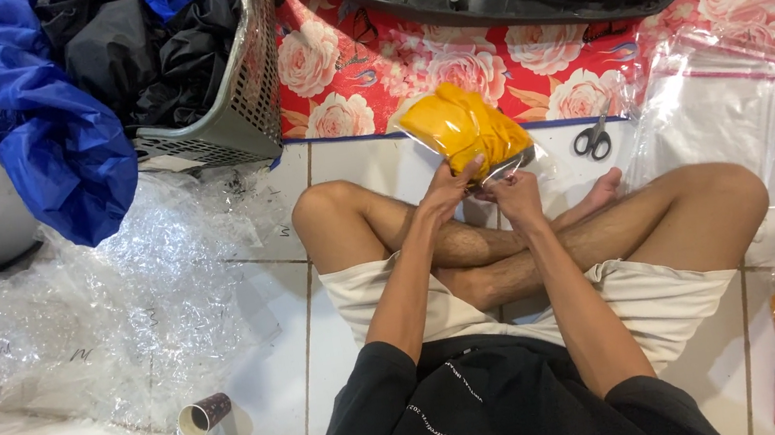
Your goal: The person sits on the floor and places a folded yellow garment into a clear plastic bag. They then seal the bag and smooth out the contents to remove air and flatten the package.
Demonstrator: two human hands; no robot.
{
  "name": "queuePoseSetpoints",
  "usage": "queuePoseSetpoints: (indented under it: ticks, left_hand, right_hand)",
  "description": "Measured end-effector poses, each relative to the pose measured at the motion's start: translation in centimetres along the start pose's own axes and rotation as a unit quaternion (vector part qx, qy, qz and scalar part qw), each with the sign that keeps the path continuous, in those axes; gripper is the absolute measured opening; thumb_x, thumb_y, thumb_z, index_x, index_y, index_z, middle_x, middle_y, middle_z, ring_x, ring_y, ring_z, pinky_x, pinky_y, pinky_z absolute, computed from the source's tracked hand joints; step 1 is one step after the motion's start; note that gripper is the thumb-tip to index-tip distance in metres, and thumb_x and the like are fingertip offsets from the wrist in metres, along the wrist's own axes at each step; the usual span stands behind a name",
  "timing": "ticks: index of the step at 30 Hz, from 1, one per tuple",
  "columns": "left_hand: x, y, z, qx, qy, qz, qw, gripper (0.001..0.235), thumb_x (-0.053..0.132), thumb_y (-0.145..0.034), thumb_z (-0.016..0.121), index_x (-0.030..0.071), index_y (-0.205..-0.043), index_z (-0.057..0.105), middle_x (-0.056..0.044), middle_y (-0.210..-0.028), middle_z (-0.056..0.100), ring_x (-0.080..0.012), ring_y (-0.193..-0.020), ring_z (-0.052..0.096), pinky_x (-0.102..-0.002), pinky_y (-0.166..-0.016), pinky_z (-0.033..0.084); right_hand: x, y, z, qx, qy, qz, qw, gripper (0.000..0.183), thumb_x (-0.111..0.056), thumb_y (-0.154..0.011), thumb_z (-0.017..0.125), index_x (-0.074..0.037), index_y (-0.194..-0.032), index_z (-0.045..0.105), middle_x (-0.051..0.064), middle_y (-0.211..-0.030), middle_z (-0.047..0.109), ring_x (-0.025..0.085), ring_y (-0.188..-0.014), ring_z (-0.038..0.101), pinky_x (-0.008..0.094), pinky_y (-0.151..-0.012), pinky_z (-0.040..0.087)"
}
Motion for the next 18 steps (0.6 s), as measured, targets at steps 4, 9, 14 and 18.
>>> queuePoseSetpoints:
  ticks: [4,9,14,18]
  left_hand:
    - [-2.8,-0.6,0.5,-0.040,-0.052,-0.046,0.997,0.083,0.054,-0.084,0.085,0.005,-0.143,0.053,-0.011,-0.120,0.065,-0.0216,-0.105,0.065,-0.045,-0.093,0.054]
    - [-3.1,-0.9,-0.9,0.023,0.023,-0.047,0.998,0.078,0.050,-0.084,0.088,0.002,-0.136,0.055,-0.014,-0.110,0.069,-0.0232,-0.092,0.072,-0.042,-0.081,0.060]
    - [0.2,0.9,-2.1,0.185,0.032,-0.087,0.978,0.103,0.068,-0.077,0.078,-0.005,-0.143,0.047,-0.026,-0.139,0.050,-0.0418,-0.136,0.042,-0.052,-0.112,0.034]
    - [-4.4,-3.1,-6.0,0.302,-0.043,-0.095,0.948,0.084,0.062,-0.084,0.073,0.003,-0.140,0.052,-0.022,-0.139,0.051,-0.0461,-0.137,0.042,-0.054,-0.116,0.026]
  right_hand:
    - [0.2,-1.4,-1.6,0.045,0.021,-0.027,0.998,0.021,-0.018,-0.085,0.086,-0.008,-0.075,0.071,0.002,-0.061,0.061,0.007,-0.060,0.062,0.025,-0.057,0.053]
    - [-3.5,2.0,0.7,-0.006,-0.001,0.044,0.999,0.011,-0.012,-0.088,0.079,-0.005,-0.084,0.072,0.005,-0.066,0.064,0.014,-0.060,0.065,0.032,-0.063,0.054]
    - [-2.8,4.3,-0.2,0.015,-0.019,0.117,0.993,0.033,-0.002,-0.081,0.081,0.013,-0.107,0.067,0.023,-0.087,0.069,0.026,-0.076,0.073,0.037,-0.074,0.062]
    - [1.9,3.0,-3.2,0.048,-0.034,0.140,0.988,0.047,-0.005,-0.080,0.086,0.017,-0.115,0.061,0.034,-0.095,0.068,0.037,-0.089,0.073,0.044,-0.083,0.062]
Point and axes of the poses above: each hand's wrist, its own y-axis away from the middle knuckle, its own z-axis out of the palm, x = y × z, the point moved 9 cm from there along -y, towards the middle knuckle
